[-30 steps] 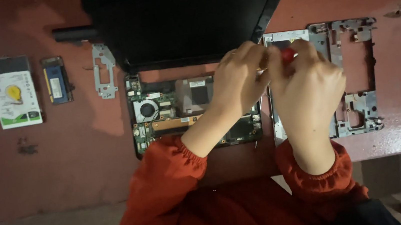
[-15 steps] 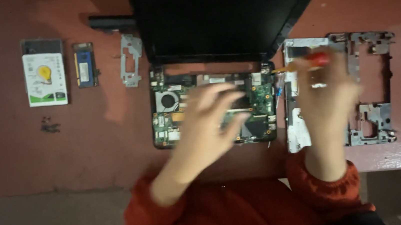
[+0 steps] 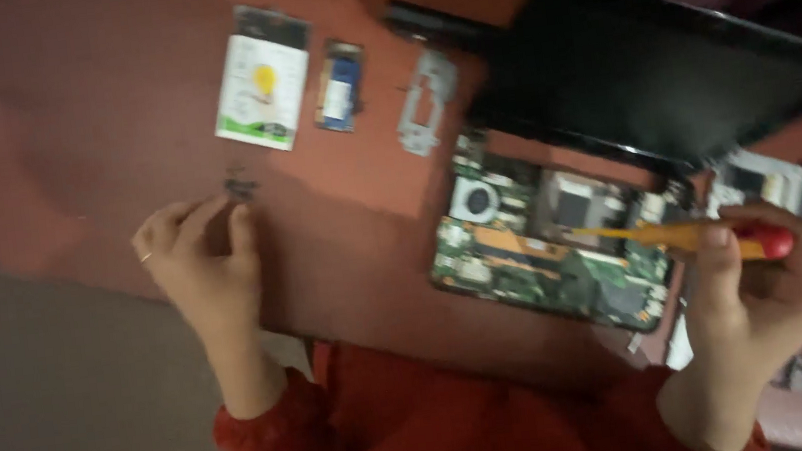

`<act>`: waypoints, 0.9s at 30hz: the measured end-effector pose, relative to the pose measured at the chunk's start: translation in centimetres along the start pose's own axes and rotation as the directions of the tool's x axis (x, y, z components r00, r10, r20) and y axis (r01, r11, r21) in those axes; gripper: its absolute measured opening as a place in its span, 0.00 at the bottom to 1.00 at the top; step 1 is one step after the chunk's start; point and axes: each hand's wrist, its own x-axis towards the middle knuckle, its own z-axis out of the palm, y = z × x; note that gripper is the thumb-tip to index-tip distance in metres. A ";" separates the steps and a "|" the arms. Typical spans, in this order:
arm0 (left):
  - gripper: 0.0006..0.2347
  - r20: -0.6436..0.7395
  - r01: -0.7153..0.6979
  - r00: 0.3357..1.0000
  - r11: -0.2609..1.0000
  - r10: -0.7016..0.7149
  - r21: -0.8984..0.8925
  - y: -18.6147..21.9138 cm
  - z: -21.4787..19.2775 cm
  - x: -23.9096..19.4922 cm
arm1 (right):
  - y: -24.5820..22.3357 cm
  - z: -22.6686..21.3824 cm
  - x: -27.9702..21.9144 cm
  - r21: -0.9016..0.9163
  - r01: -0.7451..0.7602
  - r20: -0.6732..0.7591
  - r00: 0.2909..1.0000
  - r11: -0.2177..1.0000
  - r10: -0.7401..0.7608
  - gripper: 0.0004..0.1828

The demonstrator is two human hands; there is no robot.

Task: The person uses a screwdriver to remove screws from the internal components of a disassembled laptop. They manipulate the motherboard and other parts while working on a table with various laptop components laid out nearby.

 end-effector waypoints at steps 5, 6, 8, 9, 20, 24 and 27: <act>0.05 0.015 -0.019 1.000 0.999 0.020 -0.049 -0.7 0.8 2.6 | -0.6 2.3 0.5 0.090 0.153 0.036 0.987 0.984 -0.157 0.20; 0.05 0.009 -0.018 1.000 0.999 0.018 -0.042 -1.1 1.0 2.9 | -0.6 2.5 0.4 0.099 0.156 0.037 0.986 0.983 -0.161 0.20; 0.04 0.007 -0.074 0.997 0.997 0.074 -0.035 -1.8 1.7 3.5 | -0.6 2.9 0.3 0.025 0.101 0.074 0.992 0.995 -0.102 0.20; 0.04 0.005 -0.068 0.998 0.997 0.069 -0.035 -1.9 1.7 3.7 | -0.7 3.0 0.4 0.025 0.106 0.078 0.991 0.994 -0.107 0.20; 0.03 0.120 -0.064 0.991 0.998 0.065 -0.008 -1.6 2.6 4.5 | -1.7 5.3 0.2 0.093 -0.046 0.002 0.999 0.995 0.046 0.18; 0.03 0.156 -0.045 0.986 0.998 0.051 -0.044 -1.2 2.3 4.8 | -1.4 5.2 0.3 0.027 -0.059 0.061 0.997 0.998 0.057 0.20; 0.02 0.152 -0.038 0.988 0.999 0.041 -0.022 -1.0 2.3 4.8 | -1.6 5.0 0.4 -0.057 -0.117 0.095 0.988 0.991 0.122 0.16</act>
